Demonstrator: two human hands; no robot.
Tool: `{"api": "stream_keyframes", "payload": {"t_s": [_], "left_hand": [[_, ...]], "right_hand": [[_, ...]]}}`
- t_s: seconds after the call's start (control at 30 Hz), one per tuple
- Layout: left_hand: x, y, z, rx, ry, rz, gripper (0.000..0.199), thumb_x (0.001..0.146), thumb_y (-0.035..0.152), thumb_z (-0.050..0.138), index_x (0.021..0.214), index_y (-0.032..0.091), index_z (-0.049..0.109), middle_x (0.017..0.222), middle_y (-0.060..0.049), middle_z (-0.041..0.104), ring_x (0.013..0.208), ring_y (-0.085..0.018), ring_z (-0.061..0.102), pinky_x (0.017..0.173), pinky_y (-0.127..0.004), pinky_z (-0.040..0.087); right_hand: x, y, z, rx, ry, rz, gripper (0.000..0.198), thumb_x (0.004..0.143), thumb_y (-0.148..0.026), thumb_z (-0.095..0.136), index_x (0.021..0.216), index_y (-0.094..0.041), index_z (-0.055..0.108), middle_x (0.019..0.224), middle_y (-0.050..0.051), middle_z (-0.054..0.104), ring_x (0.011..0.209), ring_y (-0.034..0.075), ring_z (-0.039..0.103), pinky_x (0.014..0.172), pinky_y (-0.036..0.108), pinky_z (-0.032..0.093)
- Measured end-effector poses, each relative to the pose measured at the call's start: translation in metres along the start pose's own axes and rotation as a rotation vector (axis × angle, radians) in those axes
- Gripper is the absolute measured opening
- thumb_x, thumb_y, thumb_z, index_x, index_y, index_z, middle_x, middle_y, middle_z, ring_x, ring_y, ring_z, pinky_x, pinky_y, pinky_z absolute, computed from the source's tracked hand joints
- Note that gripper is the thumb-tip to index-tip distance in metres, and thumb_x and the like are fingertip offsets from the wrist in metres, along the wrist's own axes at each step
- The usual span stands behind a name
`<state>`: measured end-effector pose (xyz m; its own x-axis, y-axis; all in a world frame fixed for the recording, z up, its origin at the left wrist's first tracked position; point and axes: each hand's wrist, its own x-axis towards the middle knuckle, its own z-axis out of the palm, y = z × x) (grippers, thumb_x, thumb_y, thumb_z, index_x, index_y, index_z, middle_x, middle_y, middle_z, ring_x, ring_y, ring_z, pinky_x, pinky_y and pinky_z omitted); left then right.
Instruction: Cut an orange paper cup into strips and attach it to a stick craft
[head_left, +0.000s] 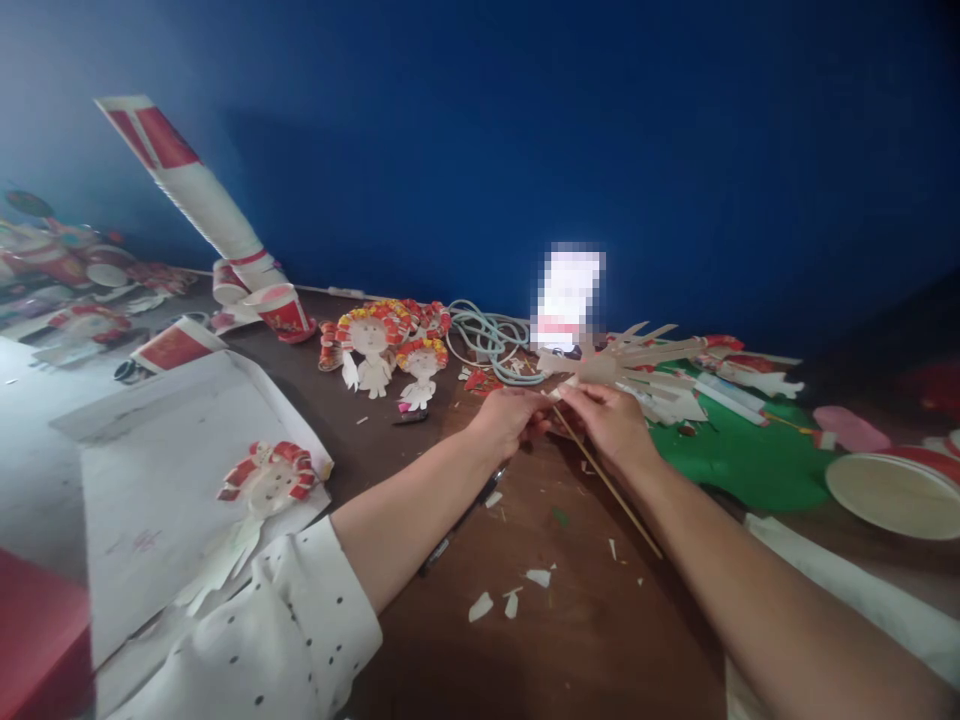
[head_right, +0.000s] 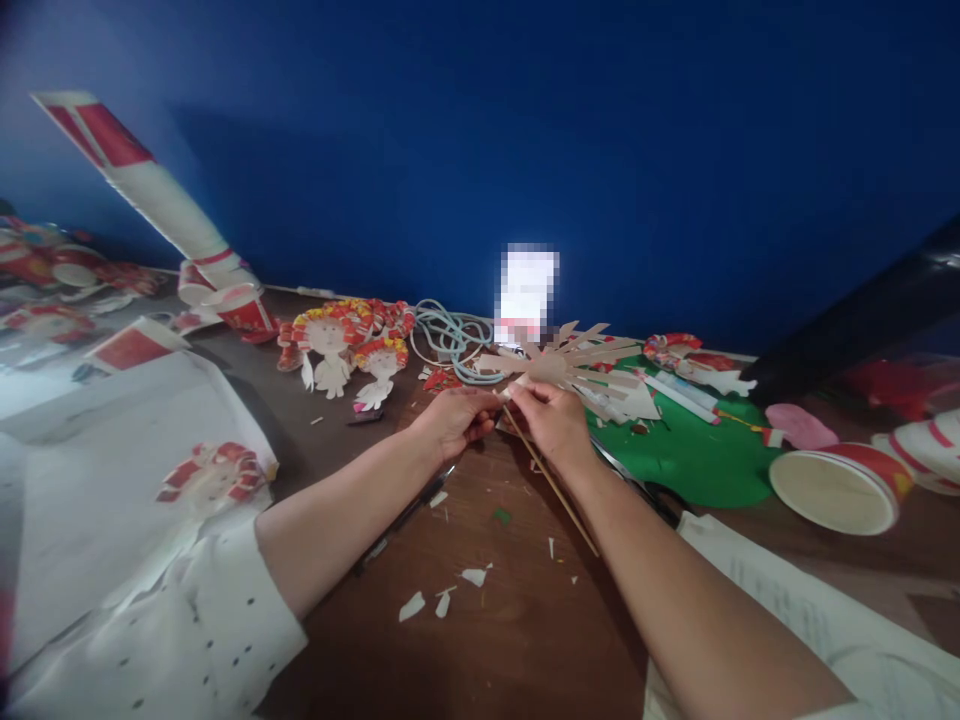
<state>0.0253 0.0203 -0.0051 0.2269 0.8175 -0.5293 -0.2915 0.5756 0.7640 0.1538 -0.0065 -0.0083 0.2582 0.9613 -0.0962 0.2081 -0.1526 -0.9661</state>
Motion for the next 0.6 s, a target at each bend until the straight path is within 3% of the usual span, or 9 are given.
{"api": "stream_keyframes", "payload": {"t_s": [0.17, 0.3, 0.43, 0.6], "left_hand": [[0.001, 0.0, -0.001, -0.033, 0.002, 0.014, 0.014, 0.068, 0.007, 0.071, 0.06, 0.011, 0.06, 0.045, 0.004, 0.049, 0.04, -0.004, 0.045, 0.043, -0.015, 0.042], [0.004, -0.002, -0.003, -0.065, -0.002, 0.037, 0.012, 0.067, 0.005, 0.069, 0.061, 0.01, 0.06, 0.046, 0.004, 0.05, 0.039, -0.003, 0.043, 0.04, -0.015, 0.04], [0.006, -0.002, -0.004, -0.094, 0.011, 0.061, 0.013, 0.066, 0.005, 0.069, 0.061, 0.011, 0.058, 0.049, 0.003, 0.052, 0.038, -0.003, 0.043, 0.038, -0.015, 0.037], [0.002, 0.001, -0.003, -0.109, -0.013, 0.036, 0.011, 0.07, 0.006, 0.065, 0.064, 0.011, 0.058, 0.051, 0.003, 0.054, 0.037, -0.002, 0.043, 0.037, -0.013, 0.036]], "right_hand": [[0.003, 0.007, -0.002, 0.144, -0.139, 0.047, 0.017, 0.068, -0.037, 0.07, 0.072, -0.021, 0.069, 0.065, 0.0, 0.071, 0.06, 0.018, 0.067, 0.06, 0.029, 0.054], [0.005, 0.015, -0.007, 0.128, -0.253, 0.03, 0.018, 0.07, -0.035, 0.07, 0.082, -0.021, 0.07, 0.071, 0.001, 0.073, 0.068, 0.018, 0.069, 0.065, 0.027, 0.054], [0.003, 0.011, -0.008, 0.119, -0.275, 0.045, 0.022, 0.072, -0.036, 0.07, 0.088, -0.021, 0.072, 0.073, 0.001, 0.073, 0.073, 0.018, 0.07, 0.07, 0.027, 0.055], [-0.001, 0.001, -0.005, 0.26, -0.316, 0.101, 0.023, 0.069, -0.028, 0.074, 0.091, -0.022, 0.074, 0.083, 0.0, 0.075, 0.076, 0.016, 0.07, 0.074, 0.024, 0.056]]}}
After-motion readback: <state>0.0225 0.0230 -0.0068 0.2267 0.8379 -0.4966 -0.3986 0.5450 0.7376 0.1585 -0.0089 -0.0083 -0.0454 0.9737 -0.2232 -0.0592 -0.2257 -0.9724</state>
